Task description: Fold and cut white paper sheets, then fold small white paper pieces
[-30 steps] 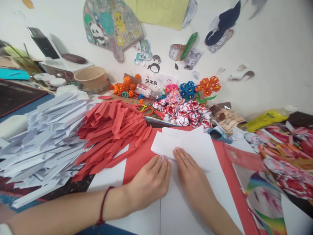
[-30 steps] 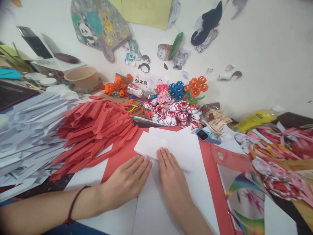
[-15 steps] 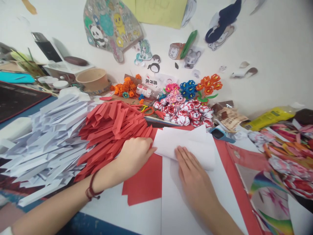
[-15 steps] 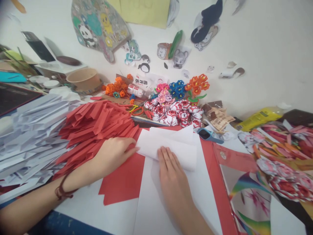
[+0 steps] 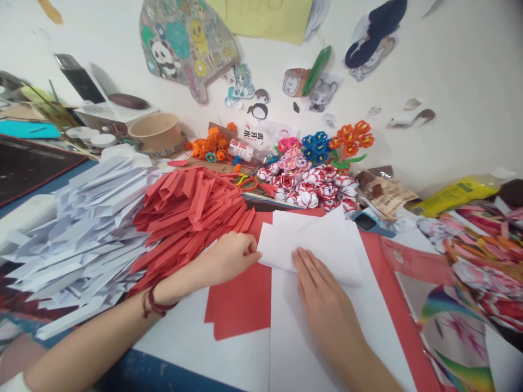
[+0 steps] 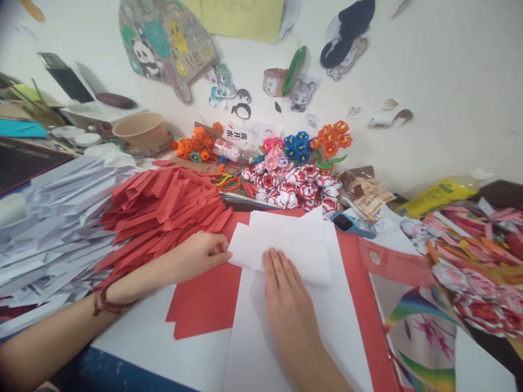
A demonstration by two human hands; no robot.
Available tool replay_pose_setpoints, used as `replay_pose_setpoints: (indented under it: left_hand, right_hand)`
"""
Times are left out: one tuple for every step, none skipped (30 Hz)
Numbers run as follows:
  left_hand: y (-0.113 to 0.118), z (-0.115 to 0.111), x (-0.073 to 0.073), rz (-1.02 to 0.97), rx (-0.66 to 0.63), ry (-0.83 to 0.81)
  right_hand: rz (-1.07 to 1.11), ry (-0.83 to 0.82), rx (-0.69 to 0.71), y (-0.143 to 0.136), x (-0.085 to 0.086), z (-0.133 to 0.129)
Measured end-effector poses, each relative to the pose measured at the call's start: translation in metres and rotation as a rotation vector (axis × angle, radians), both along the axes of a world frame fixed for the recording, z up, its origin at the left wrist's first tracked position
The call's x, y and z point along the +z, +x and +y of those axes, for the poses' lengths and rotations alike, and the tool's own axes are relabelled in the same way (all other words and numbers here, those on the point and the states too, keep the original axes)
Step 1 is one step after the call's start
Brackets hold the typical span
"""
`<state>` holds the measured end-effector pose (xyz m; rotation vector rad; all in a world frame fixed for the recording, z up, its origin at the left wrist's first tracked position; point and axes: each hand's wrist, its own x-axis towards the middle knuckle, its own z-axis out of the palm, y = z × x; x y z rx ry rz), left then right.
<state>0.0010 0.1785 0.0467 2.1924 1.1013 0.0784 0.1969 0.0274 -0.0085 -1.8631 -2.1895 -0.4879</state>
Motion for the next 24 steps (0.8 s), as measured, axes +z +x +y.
replay_pose_setpoints:
  left_hand:
    - [-0.0005,-0.0001,0.0007,0.012,-0.02,0.007]
    - [-0.0012,0.0001,0.0015,0.025,-0.041,0.01]
    - [-0.0019,0.0004,0.0023,0.037,-0.06,0.01]
    - [-0.0026,0.0008,0.003,0.049,-0.077,0.009]
    - [-0.0032,0.0013,0.0034,0.062,-0.091,0.008]
    - [-0.0037,0.0016,0.0035,0.074,-0.103,0.01]
    - [-0.004,0.0018,0.0034,0.083,-0.11,0.017]
    - [-0.0041,0.0018,0.003,0.086,-0.111,0.027]
    - [-0.004,0.0017,0.0025,0.085,-0.108,0.04]
    - [-0.0039,0.0014,0.0019,0.083,-0.103,0.053]
    - [-0.0037,0.0012,0.0013,0.08,-0.097,0.063]
    - [-0.0036,0.001,0.0009,0.076,-0.095,0.066]
    - [-0.0035,0.0008,0.0005,0.074,-0.097,0.064]
    - [-0.0034,0.0008,0.0004,0.072,-0.101,0.056]
    - [-0.0034,0.0008,0.0005,0.07,-0.105,0.047]
    - [-0.0033,0.0009,0.0008,0.068,-0.108,0.04]
    - [-0.0033,0.0011,0.0014,0.067,-0.11,0.037]
    - [-0.0031,0.0012,0.0023,0.066,-0.112,0.034]
    - [-0.0029,0.0014,0.0035,0.065,-0.112,0.031]
    - [-0.0026,0.0015,0.0048,0.061,-0.112,0.024]
    - [-0.0022,0.0016,0.0062,0.056,-0.108,0.011]
    - [-0.0017,0.0016,0.0074,0.047,-0.102,-0.007]
    - [-0.0013,0.0016,0.0084,0.039,-0.093,-0.029]
    - [-0.001,0.0015,0.009,0.031,-0.081,-0.05]
  right_hand:
    - [-0.005,-0.001,0.001,0.0001,-0.0005,-0.0007]
    - [-0.01,-0.002,0.003,0.0001,-0.0007,-0.0014]
    - [-0.015,-0.006,0.007,0.0002,-0.0008,-0.002]
    - [-0.02,-0.009,0.009,0.0002,-0.0006,-0.0024]
    - [-0.025,-0.013,0.012,0.0003,-0.0003,-0.0028]
    - [-0.028,-0.016,0.015,0.0003,0.0,-0.003]
    - [-0.03,-0.017,0.017,0.0003,0.0003,-0.0031]
    - [-0.03,-0.016,0.017,0.0004,0.0006,-0.0032]
    - [-0.028,-0.014,0.019,0.0004,0.0009,-0.0032]
    - [-0.023,-0.015,0.021,0.0004,0.0011,-0.0032]
    - [-0.015,-0.017,0.023,0.0004,0.0013,-0.0032]
    - [-0.007,-0.018,0.023,0.0003,0.0015,-0.0033]
    - [0.0,-0.019,0.026,0.0003,0.0017,-0.0034]
    - [0.004,-0.022,0.028,0.0002,0.002,-0.0035]
    - [0.004,-0.023,0.031,0.0001,0.0022,-0.0036]
    - [0.001,-0.025,0.033,0.0001,0.0023,-0.0037]
    - [-0.004,-0.027,0.035,-0.0001,0.0024,-0.0038]
    - [-0.008,-0.03,0.036,-0.0002,0.0023,-0.0038]
    - [-0.011,-0.031,0.034,-0.0004,0.0022,-0.0038]
    - [-0.013,-0.029,0.031,-0.0006,0.0019,-0.0036]
    - [-0.013,-0.025,0.027,-0.0008,0.0016,-0.0034]
    - [-0.011,-0.021,0.025,-0.001,0.0014,-0.0032]
    - [-0.009,-0.019,0.024,-0.001,0.0013,-0.003]
    - [-0.006,-0.018,0.024,-0.0009,0.0013,-0.0029]
